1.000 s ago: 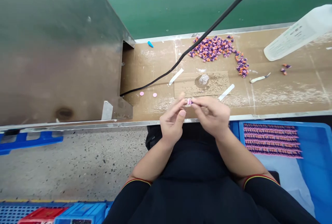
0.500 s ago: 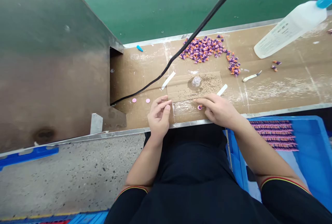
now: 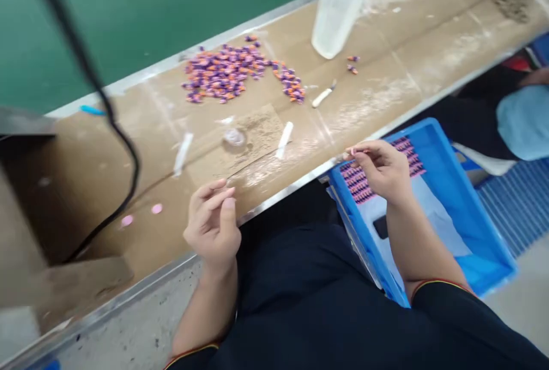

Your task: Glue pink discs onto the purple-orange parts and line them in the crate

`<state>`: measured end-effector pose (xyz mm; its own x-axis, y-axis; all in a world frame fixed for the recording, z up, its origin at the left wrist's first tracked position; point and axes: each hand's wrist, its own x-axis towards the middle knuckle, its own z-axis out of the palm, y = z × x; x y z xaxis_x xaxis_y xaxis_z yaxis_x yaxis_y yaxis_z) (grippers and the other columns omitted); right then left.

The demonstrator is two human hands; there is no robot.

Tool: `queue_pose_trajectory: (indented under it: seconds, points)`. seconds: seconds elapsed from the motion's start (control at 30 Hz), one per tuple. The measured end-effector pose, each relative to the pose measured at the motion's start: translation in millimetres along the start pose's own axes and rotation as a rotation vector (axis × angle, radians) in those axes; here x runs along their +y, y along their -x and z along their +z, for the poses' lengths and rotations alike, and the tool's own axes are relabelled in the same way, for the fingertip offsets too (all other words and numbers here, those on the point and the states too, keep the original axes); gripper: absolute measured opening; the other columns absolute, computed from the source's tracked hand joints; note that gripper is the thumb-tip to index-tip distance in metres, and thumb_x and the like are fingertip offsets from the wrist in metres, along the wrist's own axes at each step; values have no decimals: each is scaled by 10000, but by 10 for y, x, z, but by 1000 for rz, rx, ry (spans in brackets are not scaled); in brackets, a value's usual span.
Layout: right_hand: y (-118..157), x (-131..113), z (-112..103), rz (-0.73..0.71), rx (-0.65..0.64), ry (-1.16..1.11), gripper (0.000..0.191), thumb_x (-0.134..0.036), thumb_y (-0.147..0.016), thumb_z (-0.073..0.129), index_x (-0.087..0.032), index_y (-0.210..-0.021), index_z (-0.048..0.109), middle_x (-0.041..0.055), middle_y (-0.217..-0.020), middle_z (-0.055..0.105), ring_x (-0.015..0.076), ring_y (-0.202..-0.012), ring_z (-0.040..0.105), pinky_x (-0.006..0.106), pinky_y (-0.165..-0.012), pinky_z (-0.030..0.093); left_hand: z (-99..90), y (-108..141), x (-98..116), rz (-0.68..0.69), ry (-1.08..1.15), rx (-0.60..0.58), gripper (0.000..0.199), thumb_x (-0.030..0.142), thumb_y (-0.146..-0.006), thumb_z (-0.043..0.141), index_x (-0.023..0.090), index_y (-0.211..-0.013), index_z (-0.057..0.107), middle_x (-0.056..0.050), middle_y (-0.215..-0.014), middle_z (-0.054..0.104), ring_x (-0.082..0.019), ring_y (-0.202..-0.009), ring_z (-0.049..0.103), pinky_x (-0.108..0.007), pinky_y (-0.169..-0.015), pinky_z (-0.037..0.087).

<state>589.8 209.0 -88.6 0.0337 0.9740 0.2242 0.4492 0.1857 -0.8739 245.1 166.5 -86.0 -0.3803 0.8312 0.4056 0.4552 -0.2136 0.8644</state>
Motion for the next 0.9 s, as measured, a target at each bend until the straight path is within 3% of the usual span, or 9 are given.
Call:
queue_pose_trajectory:
  seconds: [0.07, 0.13, 0.27, 0.4, 0.5, 0.67, 0.9]
  points:
    - [295, 304, -291, 173, 192, 39, 276, -484, -1040, 744, -254, -1189, 705, 35, -975, 807, 211, -881, 832, 343, -788, 689, 157, -64, 26, 49, -4, -61, 149, 338, -960, 776, 203, -959, 838, -96, -1096, 789, -233, -1006, 792, -394, -812, 682]
    - [622, 612, -483, 366, 226, 140, 348, -518, -1000, 754, -246, -1195, 660, 40, -984, 800, 211, -898, 825, 358, -822, 689, 327, -129, 43, 97, 22, -103, 134, 323, -929, 800, 196, -934, 845, -99, -1084, 793, -229, -963, 796, -381, -773, 669]
    - [1224, 1021, -594, 686, -11, 278, 213, -427, -978, 705, -221, -1029, 689, 73, -931, 821, 220, -843, 807, 382, -857, 682, 606, -212, 89, 170, 66, -159, 106, 300, -894, 825, 207, -929, 861, -77, -989, 786, -223, -921, 789, -383, -768, 639]
    - [1576, 1144, -539, 804, -202, 287, 68, -245, -940, 713, -223, -916, 773, 38, -759, 802, 216, -723, 789, 344, -829, 656, 752, -254, 143, 207, 71, -183, 82, 299, -897, 827, 232, -928, 863, -54, -857, 748, -265, -961, 786, -439, -794, 638]
    - [1673, 1205, -502, 847, -319, 313, 128, -204, -965, 693, -228, -931, 814, 39, -780, 820, 219, -750, 799, 326, -855, 634, 813, -285, 167, 191, 65, -196, 96, 322, -896, 825, 231, -913, 850, -44, -785, 710, -300, -977, 787, -494, -803, 642]
    - [1674, 1303, -466, 864, -425, 381, 188, -195, -1012, 655, -228, -1047, 837, 53, -944, 862, 216, -889, 816, 305, -918, 609, 889, -309, 206, 125, 72, -165, 190, 387, -852, 845, 200, -881, 819, -64, -867, 749, -289, -952, 791, -393, -628, 574]
    - [1588, 1251, -428, 864, -525, 443, 187, -168, -1040, 650, -198, -1084, 829, 72, -964, 859, 219, -922, 808, 273, -901, 565, 886, -284, 230, 93, -13, -195, 219, 426, -855, 793, 208, -866, 780, -50, -825, 712, -297, -986, 785, -432, -675, 594]
